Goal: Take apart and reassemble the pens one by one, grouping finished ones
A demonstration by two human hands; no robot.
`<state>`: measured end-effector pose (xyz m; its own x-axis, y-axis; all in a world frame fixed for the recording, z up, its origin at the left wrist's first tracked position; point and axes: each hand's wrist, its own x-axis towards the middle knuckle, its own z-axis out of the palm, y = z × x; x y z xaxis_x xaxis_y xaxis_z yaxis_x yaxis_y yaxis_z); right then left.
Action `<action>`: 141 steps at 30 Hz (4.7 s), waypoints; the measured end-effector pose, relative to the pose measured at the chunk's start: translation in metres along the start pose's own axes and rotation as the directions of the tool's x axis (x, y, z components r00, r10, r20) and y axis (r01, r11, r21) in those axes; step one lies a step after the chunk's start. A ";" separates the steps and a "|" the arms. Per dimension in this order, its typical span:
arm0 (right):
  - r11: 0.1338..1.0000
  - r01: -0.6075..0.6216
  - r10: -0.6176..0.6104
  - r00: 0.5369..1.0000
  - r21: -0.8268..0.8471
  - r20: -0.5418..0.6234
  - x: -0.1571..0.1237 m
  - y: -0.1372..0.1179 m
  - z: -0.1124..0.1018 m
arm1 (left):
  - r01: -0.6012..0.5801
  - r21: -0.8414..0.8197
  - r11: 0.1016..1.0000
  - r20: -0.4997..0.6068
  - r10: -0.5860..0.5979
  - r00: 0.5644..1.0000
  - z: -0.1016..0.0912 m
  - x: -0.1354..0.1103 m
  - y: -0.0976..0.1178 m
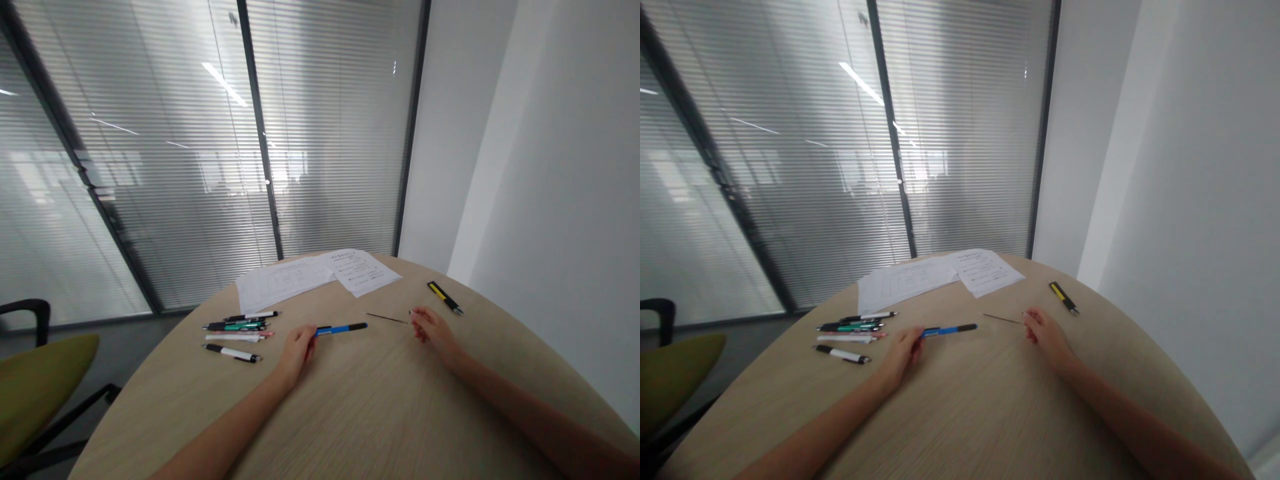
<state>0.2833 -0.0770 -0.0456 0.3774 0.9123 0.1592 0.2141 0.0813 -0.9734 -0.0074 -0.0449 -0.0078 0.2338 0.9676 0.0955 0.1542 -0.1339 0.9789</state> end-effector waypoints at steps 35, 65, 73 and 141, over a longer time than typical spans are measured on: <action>0.199 0.556 -0.486 0.771 -0.807 0.412 0.014 0.005 -0.032 | -0.584 0.403 0.705 0.554 0.320 0.769 0.011 -0.011 -0.001; 0.323 0.719 -0.551 0.672 -0.616 0.495 -0.038 -0.014 0.022 | -0.410 0.640 0.650 0.378 0.197 0.904 0.010 -0.005 -0.007; 0.370 0.724 -0.570 0.672 -0.583 0.473 -0.039 -0.015 0.022 | -0.420 0.633 0.650 0.409 0.180 0.895 0.010 -0.004 -0.009; 0.582 0.334 -0.222 0.942 -0.741 0.250 0.033 0.014 -0.046 | -0.213 0.520 0.828 0.236 0.101 0.967 0.007 0.005 -0.004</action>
<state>0.3398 -0.0646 -0.0460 0.0824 0.9420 0.3254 0.9185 0.0549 -0.3916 -0.0003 -0.0414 -0.0122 0.4679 0.8713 0.1481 0.5766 -0.4280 0.6960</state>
